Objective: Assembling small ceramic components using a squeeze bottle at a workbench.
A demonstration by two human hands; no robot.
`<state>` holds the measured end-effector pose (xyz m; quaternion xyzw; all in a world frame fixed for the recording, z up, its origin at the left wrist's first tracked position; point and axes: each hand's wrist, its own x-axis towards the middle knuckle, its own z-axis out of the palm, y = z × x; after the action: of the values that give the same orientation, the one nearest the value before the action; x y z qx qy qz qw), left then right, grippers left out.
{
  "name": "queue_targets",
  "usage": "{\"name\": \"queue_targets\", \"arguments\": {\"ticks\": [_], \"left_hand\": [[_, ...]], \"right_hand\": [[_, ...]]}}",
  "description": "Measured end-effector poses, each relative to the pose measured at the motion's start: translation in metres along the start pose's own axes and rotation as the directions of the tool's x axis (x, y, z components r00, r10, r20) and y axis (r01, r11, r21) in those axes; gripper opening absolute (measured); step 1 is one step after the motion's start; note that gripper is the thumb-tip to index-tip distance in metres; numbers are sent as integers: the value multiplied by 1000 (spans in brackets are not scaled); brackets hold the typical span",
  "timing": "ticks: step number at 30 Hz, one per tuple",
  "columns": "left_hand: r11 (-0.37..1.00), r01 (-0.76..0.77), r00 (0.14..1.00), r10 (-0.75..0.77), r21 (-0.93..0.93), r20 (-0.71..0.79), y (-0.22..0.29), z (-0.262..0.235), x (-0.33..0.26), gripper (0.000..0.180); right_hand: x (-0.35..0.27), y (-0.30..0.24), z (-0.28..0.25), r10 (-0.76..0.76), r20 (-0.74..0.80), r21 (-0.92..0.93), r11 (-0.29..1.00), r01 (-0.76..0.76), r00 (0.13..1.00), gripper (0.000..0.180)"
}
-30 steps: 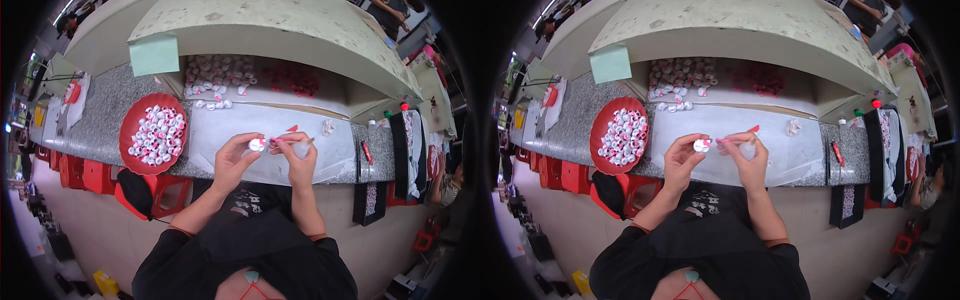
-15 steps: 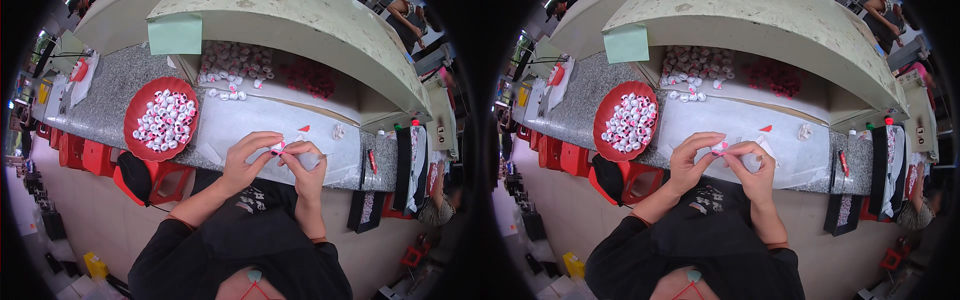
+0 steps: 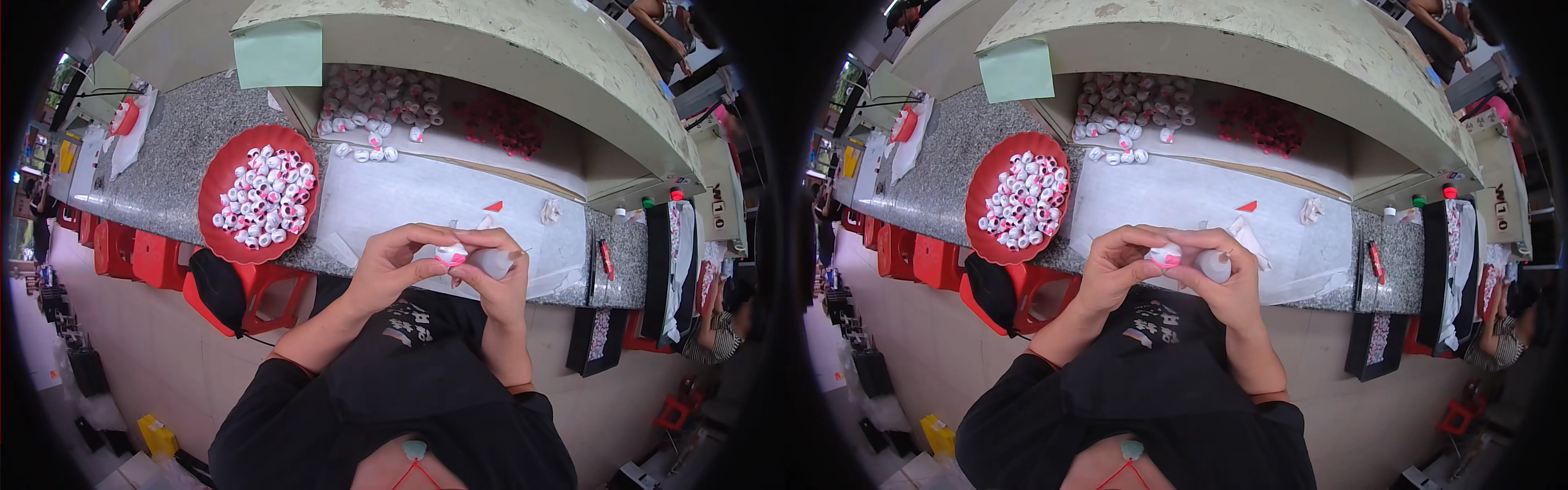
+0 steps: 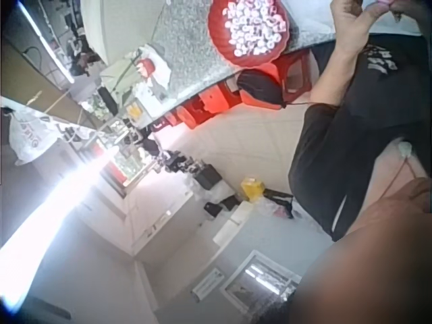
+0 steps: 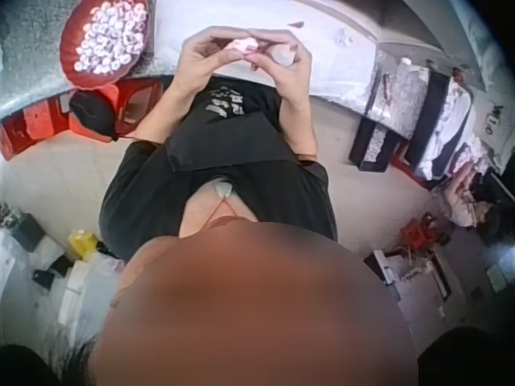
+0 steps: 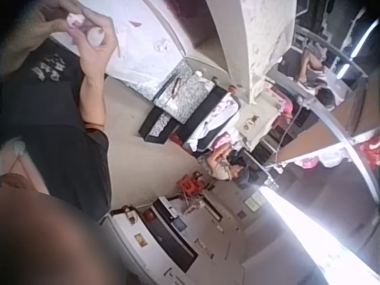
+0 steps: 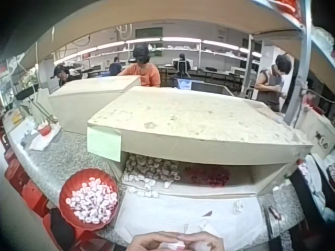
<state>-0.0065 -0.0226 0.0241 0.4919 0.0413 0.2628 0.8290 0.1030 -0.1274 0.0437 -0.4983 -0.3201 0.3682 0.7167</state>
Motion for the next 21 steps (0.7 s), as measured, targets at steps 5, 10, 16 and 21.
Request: {"name": "queue_targets", "arguments": {"ticks": [5, 10, 16, 21], "left_hand": [[1000, 1, 999, 0, -31, 37, -3, -2, 1, 22], [999, -3, 1000, 3, 41, -4, -4, 1, -2, 22], [988, 3, 1000, -3, 157, 2, 4, 3, -3, 26], [965, -141, 990, 144, 221, 4, -5, 7, -6, 26]], "right_hand": [[-4, 8, -5, -71, 50, 30, 997, 69, 996, 24], [-7, 9, -3, -129, 15, -39, 991, 129, 992, 23], [-9, 2, 0, -38, -62, -12, 999, 38, 997, 23], [-10, 11, -3, -120, -34, -56, 991, 118, 992, 23]]}}
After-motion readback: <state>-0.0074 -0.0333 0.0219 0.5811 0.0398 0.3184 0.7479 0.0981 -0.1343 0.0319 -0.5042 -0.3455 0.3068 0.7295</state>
